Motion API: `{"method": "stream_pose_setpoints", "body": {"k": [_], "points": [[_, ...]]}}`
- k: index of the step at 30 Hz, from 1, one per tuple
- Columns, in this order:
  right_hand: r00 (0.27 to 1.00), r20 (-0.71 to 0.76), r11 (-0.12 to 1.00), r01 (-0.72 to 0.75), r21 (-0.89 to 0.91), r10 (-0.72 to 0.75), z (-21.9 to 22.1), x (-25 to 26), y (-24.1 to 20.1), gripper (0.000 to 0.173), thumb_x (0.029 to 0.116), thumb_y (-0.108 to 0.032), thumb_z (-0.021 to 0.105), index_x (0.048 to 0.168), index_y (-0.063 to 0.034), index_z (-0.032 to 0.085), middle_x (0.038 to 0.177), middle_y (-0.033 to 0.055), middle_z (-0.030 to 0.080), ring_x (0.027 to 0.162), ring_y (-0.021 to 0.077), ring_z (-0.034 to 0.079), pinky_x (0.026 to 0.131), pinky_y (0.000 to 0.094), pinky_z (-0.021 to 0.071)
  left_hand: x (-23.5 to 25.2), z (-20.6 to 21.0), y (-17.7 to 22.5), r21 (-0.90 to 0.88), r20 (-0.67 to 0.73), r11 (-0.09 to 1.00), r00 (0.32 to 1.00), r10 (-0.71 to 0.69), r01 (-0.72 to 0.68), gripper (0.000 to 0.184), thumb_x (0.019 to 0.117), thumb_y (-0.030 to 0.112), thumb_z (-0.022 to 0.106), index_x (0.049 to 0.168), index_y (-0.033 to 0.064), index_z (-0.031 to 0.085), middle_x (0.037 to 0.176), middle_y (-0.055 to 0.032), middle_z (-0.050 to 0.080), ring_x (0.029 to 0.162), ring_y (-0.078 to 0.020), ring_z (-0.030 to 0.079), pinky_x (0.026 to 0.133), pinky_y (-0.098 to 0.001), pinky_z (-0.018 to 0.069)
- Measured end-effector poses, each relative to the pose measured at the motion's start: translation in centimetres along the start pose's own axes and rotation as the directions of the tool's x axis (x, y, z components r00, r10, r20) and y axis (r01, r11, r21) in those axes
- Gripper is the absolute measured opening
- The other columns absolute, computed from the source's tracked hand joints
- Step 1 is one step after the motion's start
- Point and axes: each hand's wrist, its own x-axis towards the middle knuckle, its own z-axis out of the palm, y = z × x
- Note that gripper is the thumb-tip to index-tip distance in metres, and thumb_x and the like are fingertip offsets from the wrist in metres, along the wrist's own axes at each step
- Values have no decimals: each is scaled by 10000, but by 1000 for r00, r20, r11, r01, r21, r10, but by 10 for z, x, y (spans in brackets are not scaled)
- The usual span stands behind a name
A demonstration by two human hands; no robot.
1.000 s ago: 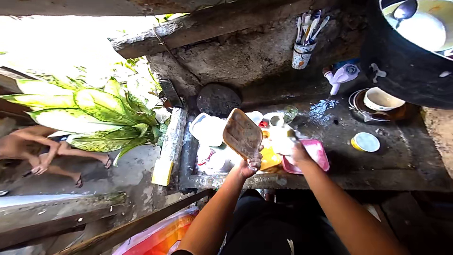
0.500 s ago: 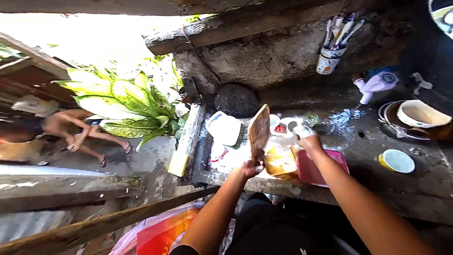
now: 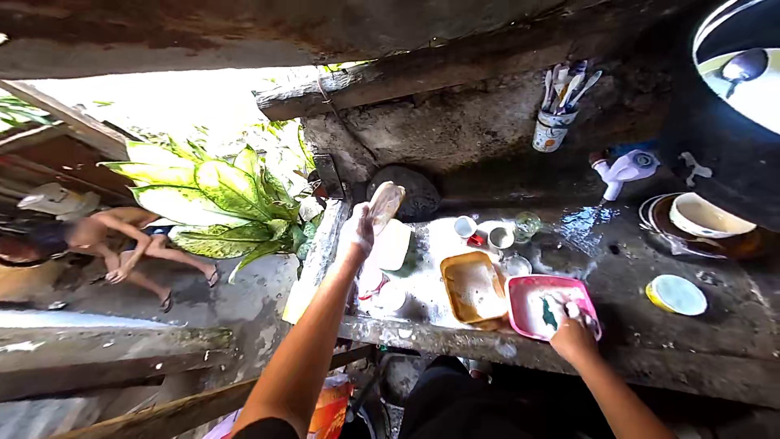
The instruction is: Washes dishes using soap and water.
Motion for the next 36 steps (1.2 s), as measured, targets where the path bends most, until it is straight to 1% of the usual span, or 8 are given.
{"method": "stream_pose_setpoints", "body": {"k": [3, 6, 14, 24, 27, 32, 34, 36], "points": [[1000, -9, 1000, 6, 6, -6, 2, -4, -3, 666, 911, -170, 712, 1517, -21, 478, 1573, 301, 390, 1488, 461, 342, 1205, 603, 314, 53, 13, -10, 193, 61, 922, 942, 329, -335, 369, 1038, 113, 519, 1384, 179, 629, 1285, -113, 684, 1212, -293, 646, 1049, -517, 504], [999, -44, 999, 9, 44, -7, 3, -4, -2, 628, 932, -189, 704, 1510, -49, 502, 1576, 298, 388, 1483, 460, 352, 1206, 602, 310, 102, 28, -17, 245, 173, 848, 882, 438, -469, 335, 1021, 114, 556, 1325, 185, 678, 1232, -126, 693, 1192, -339, 629, 1027, -547, 490], [973, -222, 980, 103, 170, -63, 9, -17, 20, 477, 916, -82, 695, 1385, -34, 629, 1477, 285, 519, 1430, 449, 438, 1205, 573, 336, 156, 51, -31, 160, 183, 906, 914, 362, -391, 306, 1008, 49, 529, 1261, 108, 691, 1224, -180, 681, 1199, -374, 628, 1029, -577, 492], [941, -321, 965, 177, 193, -108, 16, -33, 25, 416, 873, 31, 681, 1284, -29, 698, 1392, 273, 587, 1351, 441, 524, 1138, 564, 427, 186, 95, -60, 254, 283, 933, 942, 179, -254, 395, 991, 63, 521, 1331, 188, 679, 1298, -168, 667, 1232, -377, 620, 1018, -643, 469], [941, -318, 963, 182, 197, -113, 16, -29, 21, 402, 875, 41, 678, 1271, -23, 700, 1364, 273, 604, 1330, 442, 541, 1132, 571, 430, 179, 96, -55, 366, 238, 927, 971, -1, -88, 446, 956, 109, 581, 1375, 241, 654, 1441, -177, 563, 1319, -410, 530, 1048, -709, 384], [921, -351, 956, 240, 171, -168, 17, -34, 20, 362, 884, 26, 682, 1245, 4, 707, 1296, 289, 645, 1286, 469, 574, 1119, 622, 425, 127, 108, -16, 349, 39, 936, 997, -66, 48, 576, 895, 229, 726, 1412, 42, 554, 1455, -274, 494, 1358, -491, 445, 1019, -742, 384], [915, -354, 951, 264, 162, -194, 20, -33, 13, 361, 890, 31, 681, 1251, 17, 700, 1283, 298, 648, 1269, 486, 582, 1106, 637, 427, 75, 124, 7, 276, 135, 961, 991, -11, -27, 535, 926, 284, 709, 1398, 64, 583, 1431, -262, 534, 1329, -460, 497, 1041, -686, 416], [931, -312, 954, 251, 167, -191, 22, -31, 10, 370, 925, -8, 657, 1293, 24, 677, 1325, 316, 622, 1307, 503, 547, 1135, 642, 387, 27, 163, 20, 119, 396, 977, 911, 116, -176, 478, 981, 259, 638, 1415, 69, 575, 1400, -213, 581, 1276, -395, 567, 1034, -591, 469]]}}
